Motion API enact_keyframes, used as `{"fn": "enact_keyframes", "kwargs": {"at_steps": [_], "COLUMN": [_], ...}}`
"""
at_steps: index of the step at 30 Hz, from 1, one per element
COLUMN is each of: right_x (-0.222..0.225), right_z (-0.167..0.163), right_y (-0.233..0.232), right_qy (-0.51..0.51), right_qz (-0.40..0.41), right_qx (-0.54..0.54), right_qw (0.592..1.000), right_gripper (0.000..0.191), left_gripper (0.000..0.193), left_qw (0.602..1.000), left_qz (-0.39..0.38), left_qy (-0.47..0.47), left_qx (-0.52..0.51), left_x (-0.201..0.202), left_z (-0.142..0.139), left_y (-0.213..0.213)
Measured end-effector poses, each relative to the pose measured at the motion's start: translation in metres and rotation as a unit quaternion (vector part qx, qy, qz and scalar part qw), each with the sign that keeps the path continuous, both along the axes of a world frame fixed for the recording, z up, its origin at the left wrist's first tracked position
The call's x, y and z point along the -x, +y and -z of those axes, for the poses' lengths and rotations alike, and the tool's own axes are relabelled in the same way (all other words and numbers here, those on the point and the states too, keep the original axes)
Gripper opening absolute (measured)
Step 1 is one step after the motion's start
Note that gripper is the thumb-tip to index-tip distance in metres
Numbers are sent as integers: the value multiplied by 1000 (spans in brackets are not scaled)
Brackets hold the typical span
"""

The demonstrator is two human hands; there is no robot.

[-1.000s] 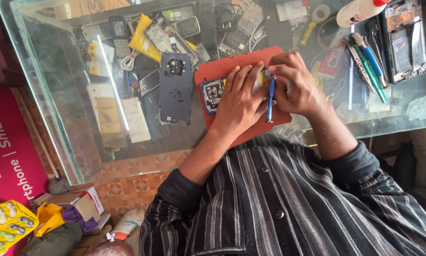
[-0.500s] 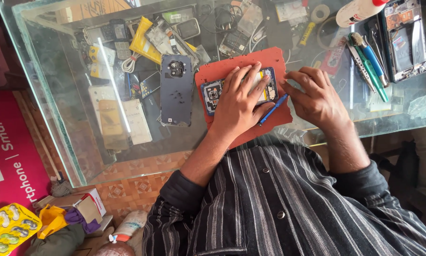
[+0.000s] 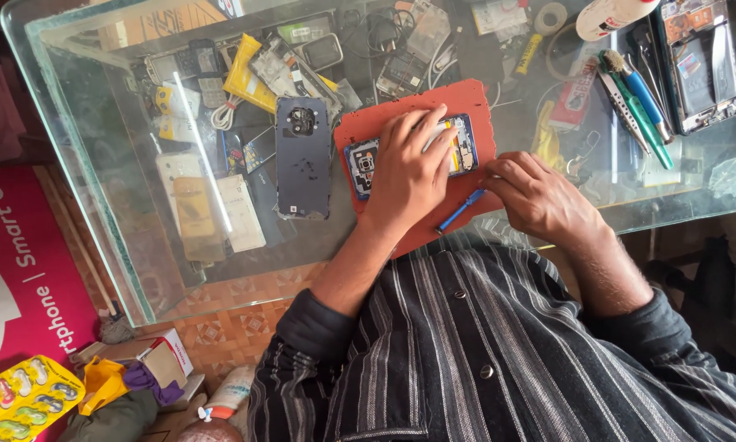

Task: The person repairs a disassembled smartphone on a glass counter, using a screwdriver and pry tool to work on the internal components and battery area. They reposition the phone body, manipulate small internal parts, then hold up the reassembled phone and power it on.

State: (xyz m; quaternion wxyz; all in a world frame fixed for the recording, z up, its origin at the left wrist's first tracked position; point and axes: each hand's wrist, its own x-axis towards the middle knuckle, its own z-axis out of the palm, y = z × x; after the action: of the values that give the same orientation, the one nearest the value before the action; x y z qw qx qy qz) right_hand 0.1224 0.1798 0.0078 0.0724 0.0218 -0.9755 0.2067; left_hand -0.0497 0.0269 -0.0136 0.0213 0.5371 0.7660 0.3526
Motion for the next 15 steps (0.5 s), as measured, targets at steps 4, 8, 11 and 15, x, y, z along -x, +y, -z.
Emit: {"fn": "enact_keyframes", "kwargs": {"at_steps": [4, 8, 11, 15], "right_x": [2, 2, -1, -9], "right_z": [-2, -2, 0, 5], "right_y": [0, -6, -8, -6], "right_qy": [14, 47, 63, 84], "right_qz": [-55, -93, -100, -108], "right_qx": [38, 42, 57, 66], "right_qw": [998, 994, 991, 988], "right_gripper": [34, 33, 36, 36], "left_gripper": [14, 7, 5, 9], "left_qw": [999, 998, 994, 986], "left_qz": [10, 20, 29, 33], "left_qy": [42, 53, 95, 116], "left_qx": [31, -2, 37, 118], "left_x": [11, 18, 19, 11], "left_z": [6, 12, 19, 28], "left_y": [24, 57, 76, 92]}}
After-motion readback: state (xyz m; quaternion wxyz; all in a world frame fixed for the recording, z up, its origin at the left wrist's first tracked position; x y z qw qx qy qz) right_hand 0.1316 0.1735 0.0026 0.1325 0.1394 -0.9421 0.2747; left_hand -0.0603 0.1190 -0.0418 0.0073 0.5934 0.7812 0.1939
